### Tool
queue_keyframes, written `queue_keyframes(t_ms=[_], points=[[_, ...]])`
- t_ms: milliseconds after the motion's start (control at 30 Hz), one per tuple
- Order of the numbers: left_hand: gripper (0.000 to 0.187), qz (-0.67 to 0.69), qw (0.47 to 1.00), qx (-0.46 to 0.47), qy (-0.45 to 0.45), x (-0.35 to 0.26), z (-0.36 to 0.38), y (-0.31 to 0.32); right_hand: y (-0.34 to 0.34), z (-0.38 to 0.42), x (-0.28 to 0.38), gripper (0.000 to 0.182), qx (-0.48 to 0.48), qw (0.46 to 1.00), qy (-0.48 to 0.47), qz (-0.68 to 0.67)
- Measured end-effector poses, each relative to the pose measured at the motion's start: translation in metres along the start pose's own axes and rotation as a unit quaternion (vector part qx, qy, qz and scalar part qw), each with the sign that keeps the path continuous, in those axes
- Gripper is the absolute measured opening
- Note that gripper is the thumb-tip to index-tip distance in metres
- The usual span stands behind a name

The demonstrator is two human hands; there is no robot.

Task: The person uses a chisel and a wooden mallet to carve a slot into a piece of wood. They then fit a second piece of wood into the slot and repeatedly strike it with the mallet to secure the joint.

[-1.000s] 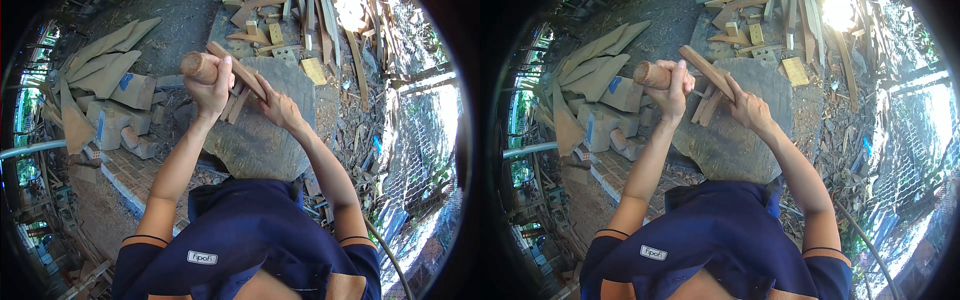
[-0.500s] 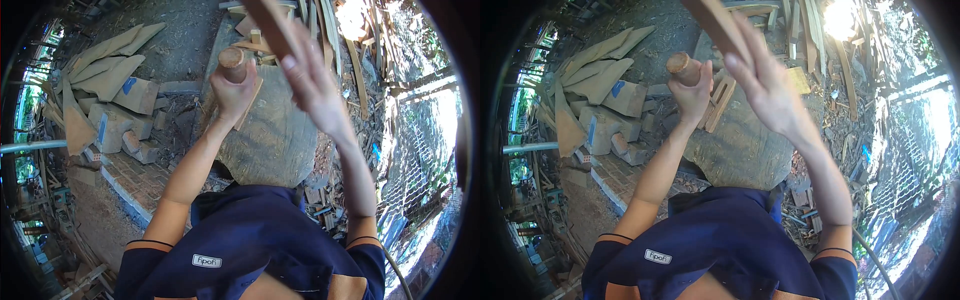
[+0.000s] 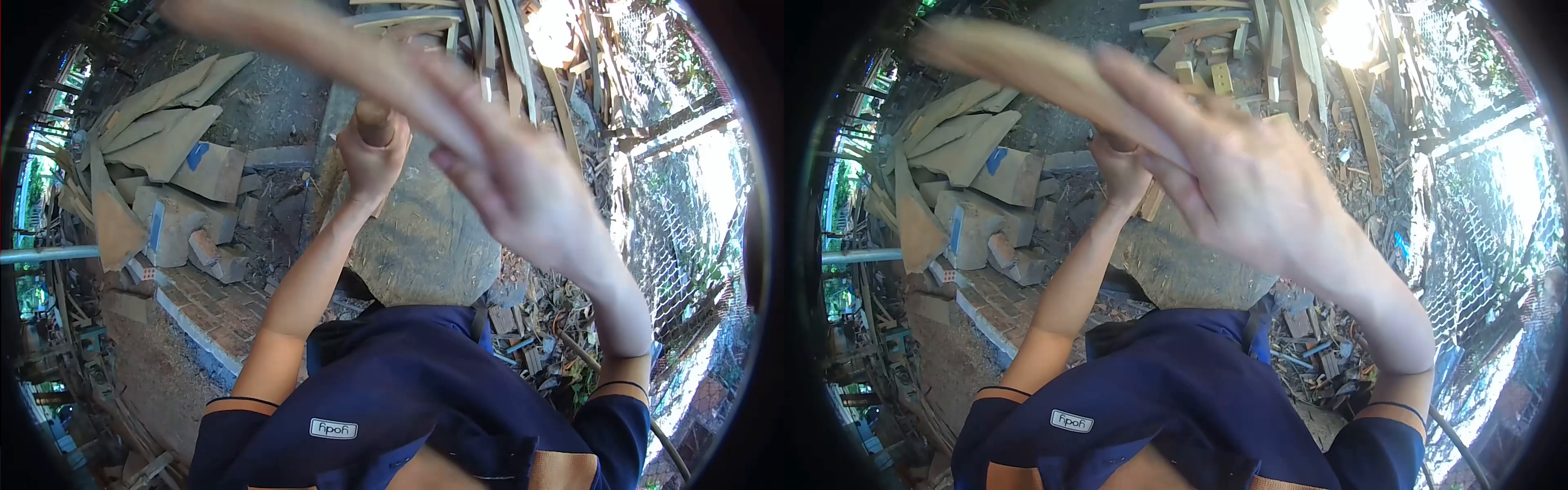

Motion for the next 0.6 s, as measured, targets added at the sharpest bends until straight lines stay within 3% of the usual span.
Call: queue_keyframes(t_ms=[100,133,200,267,367,467,500,600], points=[[0.01,0.011,0.999,-0.033,-0.013,-0.008,0.006,-0.003,0.012,0.002,-0.033,0.058,0.039,0.996,0.027,-0.079],[0.01,0.032,0.995,-0.022,-0.093,0.007,0.018,-0.012,0.018,-0.001,-0.038,0.058,0.041,0.996,0.024,-0.077],[0.01,0.032,0.997,-0.034,-0.069,0.021,0.043,-0.031,0.032,-0.002,-0.051,0.06,-0.008,0.979,0.093,-0.181],[0.01,0.076,0.994,-0.001,-0.076,0.001,0.061,-0.048,0.062,-0.008,-0.076,0.063,0.061,0.972,0.181,-0.14],[0.01,0.046,0.997,0.06,0.003,-0.021,0.079,-0.061,0.131,0.0,-0.127,0.064,0.081,0.974,0.194,-0.088],[0.009,0.013,0.995,0.094,0.001,-0.03,0.078,-0.07,0.167,0.007,-0.147,0.067,0.111,0.976,0.186,-0.011],[0.006,0.02,0.996,0.031,-0.086,-0.028,0.079,-0.074,0.173,0.009,-0.15,0.068,0.105,0.976,0.19,-0.003],[0.008,0.097,0.978,-0.119,-0.14,-0.022,0.042,-0.078,0.18,0.008,-0.146,0.07,0.098,0.975,0.2,0.006]])
Point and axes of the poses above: each hand's wrist, its own z-axis away from the middle knuckle, its own y-axis out of the palm, x = y × z, the point moved 1 cm from there along -z, towards the middle knuckle, and after that the axes turned 5 degrees about -x, right-handed, at the moved point
